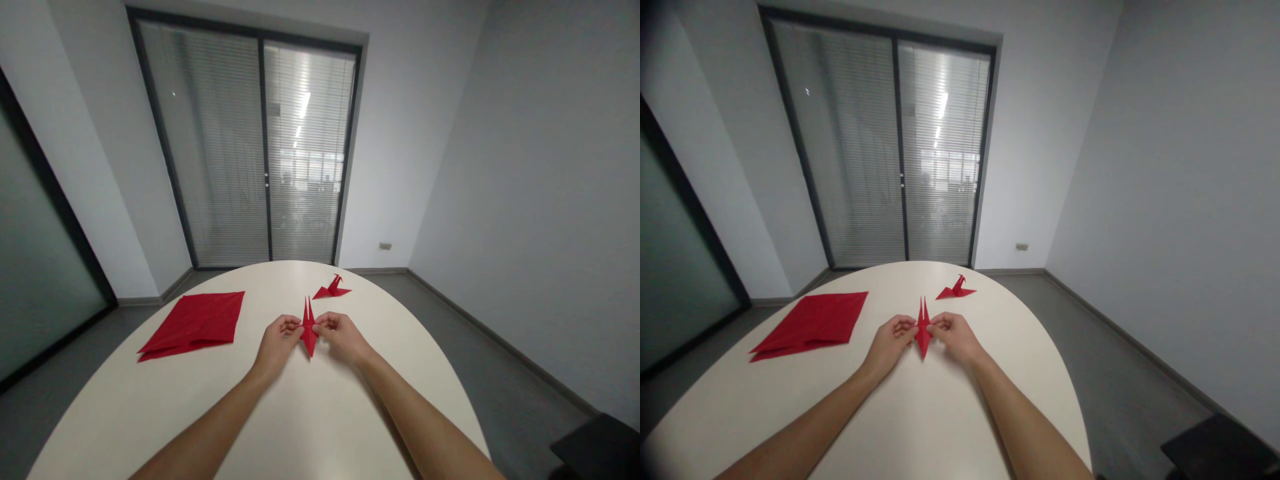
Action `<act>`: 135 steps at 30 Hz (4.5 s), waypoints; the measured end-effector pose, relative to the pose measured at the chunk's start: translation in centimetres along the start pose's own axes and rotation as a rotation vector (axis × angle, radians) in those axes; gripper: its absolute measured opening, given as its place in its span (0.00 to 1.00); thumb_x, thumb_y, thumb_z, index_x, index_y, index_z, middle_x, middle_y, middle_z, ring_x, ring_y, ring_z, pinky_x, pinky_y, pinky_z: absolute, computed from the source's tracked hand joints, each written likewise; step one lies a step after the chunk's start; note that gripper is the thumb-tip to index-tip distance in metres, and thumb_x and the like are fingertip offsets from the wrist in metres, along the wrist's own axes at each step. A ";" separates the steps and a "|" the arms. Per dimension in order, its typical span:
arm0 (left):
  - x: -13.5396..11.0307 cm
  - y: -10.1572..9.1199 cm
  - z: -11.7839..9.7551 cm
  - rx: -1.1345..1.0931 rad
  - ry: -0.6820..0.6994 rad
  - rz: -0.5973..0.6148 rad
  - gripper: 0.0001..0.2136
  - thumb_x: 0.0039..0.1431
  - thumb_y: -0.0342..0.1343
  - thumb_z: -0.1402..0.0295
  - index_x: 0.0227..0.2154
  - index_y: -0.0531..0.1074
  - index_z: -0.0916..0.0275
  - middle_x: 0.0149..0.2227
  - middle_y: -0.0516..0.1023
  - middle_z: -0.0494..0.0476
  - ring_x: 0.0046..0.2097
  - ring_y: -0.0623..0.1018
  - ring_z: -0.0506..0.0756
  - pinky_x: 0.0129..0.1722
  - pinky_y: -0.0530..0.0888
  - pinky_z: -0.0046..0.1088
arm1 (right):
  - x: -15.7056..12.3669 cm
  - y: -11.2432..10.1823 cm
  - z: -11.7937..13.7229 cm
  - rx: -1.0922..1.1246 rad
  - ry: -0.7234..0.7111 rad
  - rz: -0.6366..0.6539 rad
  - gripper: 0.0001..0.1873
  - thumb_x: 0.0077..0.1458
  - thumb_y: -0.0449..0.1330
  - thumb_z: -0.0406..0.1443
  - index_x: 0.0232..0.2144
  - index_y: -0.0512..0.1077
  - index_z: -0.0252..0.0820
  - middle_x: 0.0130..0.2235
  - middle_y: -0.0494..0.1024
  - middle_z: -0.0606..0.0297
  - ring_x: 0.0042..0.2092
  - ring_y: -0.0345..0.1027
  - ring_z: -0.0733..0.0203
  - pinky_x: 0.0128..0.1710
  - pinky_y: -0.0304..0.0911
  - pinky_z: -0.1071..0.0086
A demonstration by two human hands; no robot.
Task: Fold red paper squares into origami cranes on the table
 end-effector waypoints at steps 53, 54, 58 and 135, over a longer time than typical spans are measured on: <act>-0.3 0.2 -0.5 0.040 0.050 0.066 0.14 0.46 0.64 0.65 0.37 0.76 0.64 0.34 0.80 0.57 0.34 0.78 0.54 0.37 0.74 0.30 | -0.4 -0.1 1.6 -0.100 -0.061 0.044 0.17 0.51 0.65 0.48 0.30 0.77 0.39 0.30 0.80 0.63 0.31 0.69 0.61 0.35 0.61 0.66; -0.2 0.2 -0.4 0.042 0.056 0.066 0.14 0.46 0.64 0.65 0.37 0.76 0.64 0.33 0.80 0.57 0.34 0.78 0.54 0.38 0.74 0.31 | -0.3 -0.1 1.6 -0.100 -0.060 0.043 0.17 0.51 0.65 0.48 0.30 0.77 0.39 0.30 0.80 0.63 0.31 0.68 0.61 0.35 0.61 0.66; -0.1 0.1 -0.3 0.081 0.064 0.078 0.14 0.48 0.63 0.62 0.36 0.77 0.64 0.33 0.81 0.58 0.35 0.78 0.55 0.40 0.74 0.33 | -0.3 -0.1 1.5 -0.089 -0.058 0.046 0.18 0.53 0.64 0.48 0.31 0.78 0.38 0.31 0.80 0.62 0.31 0.68 0.61 0.36 0.60 0.66; -1.3 0.4 -2.3 0.341 0.225 0.054 0.08 0.56 0.55 0.68 0.38 0.76 0.60 0.36 0.81 0.55 0.38 0.79 0.55 0.38 0.75 0.30 | -0.6 -2.3 3.9 -0.148 -0.175 -0.067 0.16 0.52 0.66 0.47 0.32 0.77 0.39 0.35 0.81 0.59 0.38 0.73 0.55 0.42 0.65 0.62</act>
Point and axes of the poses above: each hand's wrist, its own x-axis towards the middle knuckle, its own y-axis out of the palm, z = x × y, the point moved 8 cm from there along x, towards the middle knuckle
